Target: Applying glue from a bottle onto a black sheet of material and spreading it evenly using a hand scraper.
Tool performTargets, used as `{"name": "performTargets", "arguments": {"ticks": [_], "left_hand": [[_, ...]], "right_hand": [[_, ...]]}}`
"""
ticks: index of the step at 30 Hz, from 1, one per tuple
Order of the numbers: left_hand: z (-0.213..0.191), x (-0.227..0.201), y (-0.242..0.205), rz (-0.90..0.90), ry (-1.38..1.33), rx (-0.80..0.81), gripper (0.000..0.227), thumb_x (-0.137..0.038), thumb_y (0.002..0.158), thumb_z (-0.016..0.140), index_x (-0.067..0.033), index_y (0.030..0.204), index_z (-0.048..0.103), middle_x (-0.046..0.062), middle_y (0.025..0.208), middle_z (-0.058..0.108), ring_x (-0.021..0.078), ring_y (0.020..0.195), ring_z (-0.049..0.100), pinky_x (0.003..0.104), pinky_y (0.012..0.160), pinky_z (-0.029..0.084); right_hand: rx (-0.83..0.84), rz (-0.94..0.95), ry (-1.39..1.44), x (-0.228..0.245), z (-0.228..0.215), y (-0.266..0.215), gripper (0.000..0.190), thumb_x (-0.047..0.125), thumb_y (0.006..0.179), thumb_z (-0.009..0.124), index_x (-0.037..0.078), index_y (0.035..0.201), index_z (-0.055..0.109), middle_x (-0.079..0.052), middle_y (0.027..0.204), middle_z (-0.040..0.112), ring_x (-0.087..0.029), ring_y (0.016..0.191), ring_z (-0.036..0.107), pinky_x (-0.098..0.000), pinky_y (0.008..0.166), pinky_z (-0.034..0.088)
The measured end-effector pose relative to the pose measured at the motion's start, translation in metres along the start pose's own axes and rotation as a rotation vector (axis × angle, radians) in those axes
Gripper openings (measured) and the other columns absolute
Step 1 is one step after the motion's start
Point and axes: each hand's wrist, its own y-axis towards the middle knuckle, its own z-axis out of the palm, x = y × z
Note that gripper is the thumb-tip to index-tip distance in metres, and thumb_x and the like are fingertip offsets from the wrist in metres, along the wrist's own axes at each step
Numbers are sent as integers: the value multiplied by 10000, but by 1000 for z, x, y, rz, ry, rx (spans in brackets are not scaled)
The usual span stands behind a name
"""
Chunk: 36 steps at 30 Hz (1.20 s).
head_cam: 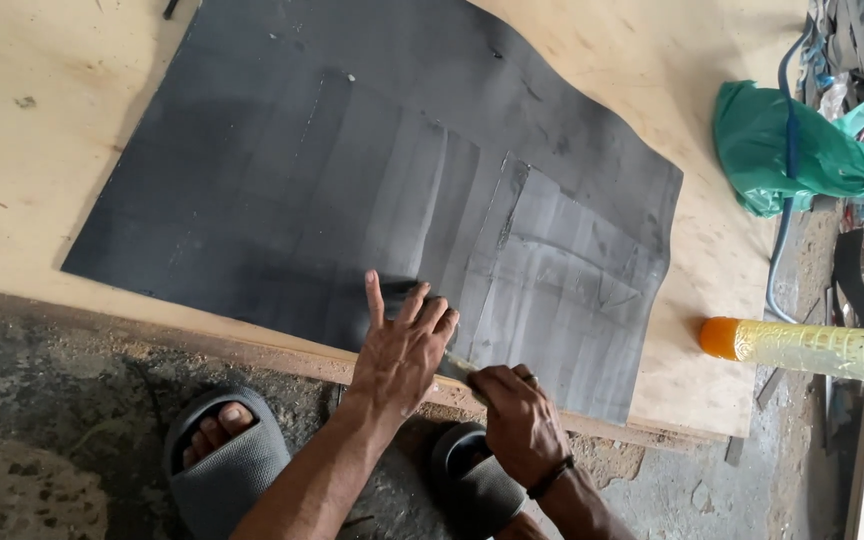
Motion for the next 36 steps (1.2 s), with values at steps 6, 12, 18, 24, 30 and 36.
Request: {"name": "performTargets", "arguments": {"ticks": [6, 12, 18, 24, 30, 36], "left_hand": [[-10, 2, -3, 17, 93, 118, 818, -72, 863, 639, -254, 1589, 307, 28, 1671, 274, 324, 1556, 180, 904, 1131, -7], [-62, 19, -32, -50, -110, -66, 889, -226, 710, 835, -247, 1510, 448, 42, 1524, 445, 282, 1454, 356, 849, 1143, 69], [-7, 56, -53, -203, 203, -345, 1358, -841, 453, 819, -215, 1559, 340, 56, 1673, 283, 275, 1545, 253, 801, 1176, 137], [9, 52, -55, -234, 290, -360, 1381, -791, 409, 800, -235, 1570, 301, 12, 1692, 241, 242, 1553, 219, 801, 1177, 180], [8, 52, -55, -224, 262, -345, 1366, -740, 401, 828, -224, 1559, 321, 26, 1710, 208, 270, 1586, 162, 810, 1214, 120], [12, 51, -53, -226, 268, -344, 1324, -731, 448, 783, -219, 1566, 291, 27, 1714, 182, 276, 1590, 143, 825, 1196, 126]], "right_hand": [[55, -205, 19, -8, -15, -4, 240, -58, 915, 580, 34, 1067, 741, -73, 1014, 734, -264, 825, 598, -392, 712, 519], [-132, -166, 268, -65, -29, 44, 210, 100, 934, 605, 17, 1091, 718, -210, 929, 748, -387, 820, 718, -462, 679, 578], [-110, 239, 114, -106, -64, 183, 151, 214, 912, 616, 117, 997, 695, -63, 845, 708, -240, 788, 673, -434, 641, 509], [3, 312, -66, -94, -89, 261, 267, 101, 903, 544, 129, 1088, 734, -159, 897, 715, -372, 859, 654, -500, 707, 517], [-14, 97, -121, -117, -66, 265, 301, 42, 860, 537, 103, 1069, 746, -185, 960, 728, -410, 917, 644, -515, 797, 514], [-81, -90, -30, -101, -52, 213, 471, -113, 823, 480, 107, 1102, 791, -115, 1021, 790, -298, 920, 718, -456, 829, 581]]}}
